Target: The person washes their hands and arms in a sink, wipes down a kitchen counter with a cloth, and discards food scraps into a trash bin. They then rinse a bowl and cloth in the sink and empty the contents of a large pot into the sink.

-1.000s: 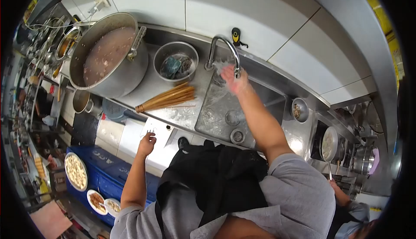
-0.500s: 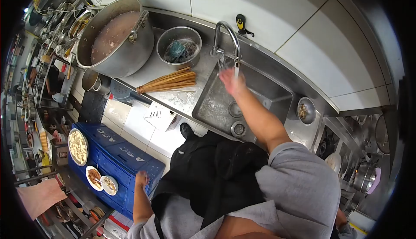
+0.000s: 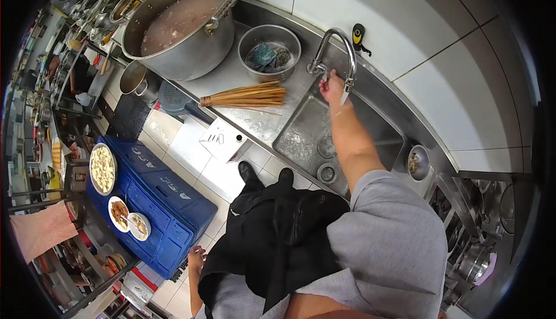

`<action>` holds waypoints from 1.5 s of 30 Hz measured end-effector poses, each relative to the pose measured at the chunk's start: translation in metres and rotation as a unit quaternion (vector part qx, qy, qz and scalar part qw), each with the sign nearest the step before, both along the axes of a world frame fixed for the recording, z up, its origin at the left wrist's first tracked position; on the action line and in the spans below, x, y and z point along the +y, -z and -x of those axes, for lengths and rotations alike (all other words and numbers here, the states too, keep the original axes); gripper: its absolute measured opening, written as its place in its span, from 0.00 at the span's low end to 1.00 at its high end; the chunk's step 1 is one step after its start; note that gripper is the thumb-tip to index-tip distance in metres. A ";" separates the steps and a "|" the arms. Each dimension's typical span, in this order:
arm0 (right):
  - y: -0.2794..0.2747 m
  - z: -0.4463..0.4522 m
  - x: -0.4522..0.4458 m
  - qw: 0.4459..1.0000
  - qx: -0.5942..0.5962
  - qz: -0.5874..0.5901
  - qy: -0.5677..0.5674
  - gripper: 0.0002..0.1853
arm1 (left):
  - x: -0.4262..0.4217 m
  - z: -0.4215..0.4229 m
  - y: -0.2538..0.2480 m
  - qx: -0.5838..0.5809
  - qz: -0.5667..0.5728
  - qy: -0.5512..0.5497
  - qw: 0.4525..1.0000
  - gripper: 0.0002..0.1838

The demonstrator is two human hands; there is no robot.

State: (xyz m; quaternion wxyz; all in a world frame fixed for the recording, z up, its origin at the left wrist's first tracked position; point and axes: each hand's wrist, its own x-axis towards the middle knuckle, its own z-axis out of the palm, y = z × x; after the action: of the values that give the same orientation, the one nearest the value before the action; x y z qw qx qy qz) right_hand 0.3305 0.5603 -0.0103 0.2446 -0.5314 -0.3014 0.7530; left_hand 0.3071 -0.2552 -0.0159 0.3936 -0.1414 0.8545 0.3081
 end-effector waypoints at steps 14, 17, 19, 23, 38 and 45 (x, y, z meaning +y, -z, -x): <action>-0.021 0.017 -0.026 0.997 -0.070 -0.020 0.027 0.19 | -0.046 0.192 0.009 0.032 -0.065 0.039 0.997 0.14; -0.014 -0.013 -0.062 0.999 -0.021 -0.035 0.004 0.17 | -0.065 0.236 0.019 0.032 -0.066 -0.053 0.996 0.15; -0.003 -0.035 -0.092 0.996 -0.028 -0.031 0.084 0.15 | -0.080 0.251 0.028 0.030 -0.065 -0.052 0.996 0.15; 0.037 -0.074 -0.101 0.957 -0.064 -0.099 0.266 0.10 | -0.075 0.268 0.034 0.010 -0.036 0.045 0.998 0.13; -0.005 0.032 0.030 0.993 0.060 -0.047 0.088 0.10 | -0.030 0.303 0.032 0.058 -0.099 0.034 0.993 0.14; 0.000 0.027 0.058 0.998 -0.051 -0.020 0.008 0.09 | -0.012 0.286 0.000 0.085 -0.062 -0.002 0.994 0.11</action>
State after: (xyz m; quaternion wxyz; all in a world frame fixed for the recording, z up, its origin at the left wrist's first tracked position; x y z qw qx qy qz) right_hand 0.3038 0.6185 -0.0098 0.2457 -0.5662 -0.3240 0.7170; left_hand 0.0211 -0.2674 -0.0161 0.3269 -0.0913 0.8639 0.3720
